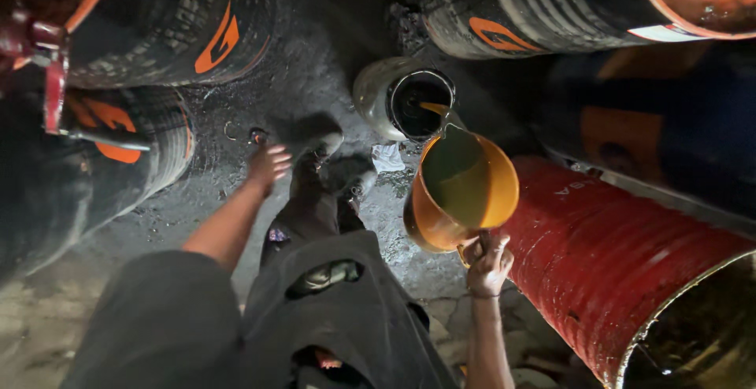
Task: The person uses a manual pump to transfer a dark liquid from a barrel into a yellow pitcher. They then pour the liquid from the pitcher into a metal container on the floor. The person repeats the pumping and pouring process multiple times.
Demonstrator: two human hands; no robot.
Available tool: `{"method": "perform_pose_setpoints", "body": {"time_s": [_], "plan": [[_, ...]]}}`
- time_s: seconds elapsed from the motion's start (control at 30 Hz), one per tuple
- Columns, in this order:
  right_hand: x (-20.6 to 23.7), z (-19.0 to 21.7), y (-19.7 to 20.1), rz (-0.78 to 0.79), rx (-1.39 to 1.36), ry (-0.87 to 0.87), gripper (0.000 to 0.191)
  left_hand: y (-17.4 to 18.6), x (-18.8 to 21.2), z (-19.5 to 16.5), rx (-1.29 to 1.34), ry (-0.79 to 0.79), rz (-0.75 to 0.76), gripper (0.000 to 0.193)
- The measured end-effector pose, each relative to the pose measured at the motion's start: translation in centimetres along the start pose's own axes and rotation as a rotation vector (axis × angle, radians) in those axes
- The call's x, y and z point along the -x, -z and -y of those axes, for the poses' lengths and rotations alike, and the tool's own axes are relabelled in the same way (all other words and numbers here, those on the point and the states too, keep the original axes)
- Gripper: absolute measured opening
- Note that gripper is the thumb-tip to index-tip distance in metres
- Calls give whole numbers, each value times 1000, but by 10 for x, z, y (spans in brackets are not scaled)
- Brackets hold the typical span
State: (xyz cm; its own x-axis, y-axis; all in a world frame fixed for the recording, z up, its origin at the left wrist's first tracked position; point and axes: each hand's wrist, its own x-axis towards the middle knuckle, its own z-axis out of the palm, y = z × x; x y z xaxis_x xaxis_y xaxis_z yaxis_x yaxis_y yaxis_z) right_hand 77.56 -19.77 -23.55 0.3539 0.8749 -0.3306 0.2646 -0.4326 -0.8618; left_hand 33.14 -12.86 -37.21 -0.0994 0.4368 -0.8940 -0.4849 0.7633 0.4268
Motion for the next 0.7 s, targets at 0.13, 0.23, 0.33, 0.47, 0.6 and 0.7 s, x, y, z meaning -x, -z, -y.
{"method": "perform_pose_setpoints", "body": {"time_s": [0.13, 0.23, 0.33, 0.47, 0.6, 0.7], "plan": [[-9, -17, 3, 23, -234, -138, 67, 68, 50, 7, 9, -81, -226, 43], [-17, -24, 4, 39, -168, -155, 66, 102, 86, 21, -135, 92, -357, 35], [-25, -26, 3, 42, -133, -171, 63, 118, 113, 41, -306, 118, -408, 41], [-37, -25, 3, 88, -139, -134, 69, 124, 138, 69, -351, 91, -361, 45], [-46, -20, 3, 83, -92, -149, 68, 125, 155, 92, -358, 87, -307, 47], [-49, -15, 4, 101, -22, -114, 69, 127, 164, 106, -348, 94, -308, 49]]}}
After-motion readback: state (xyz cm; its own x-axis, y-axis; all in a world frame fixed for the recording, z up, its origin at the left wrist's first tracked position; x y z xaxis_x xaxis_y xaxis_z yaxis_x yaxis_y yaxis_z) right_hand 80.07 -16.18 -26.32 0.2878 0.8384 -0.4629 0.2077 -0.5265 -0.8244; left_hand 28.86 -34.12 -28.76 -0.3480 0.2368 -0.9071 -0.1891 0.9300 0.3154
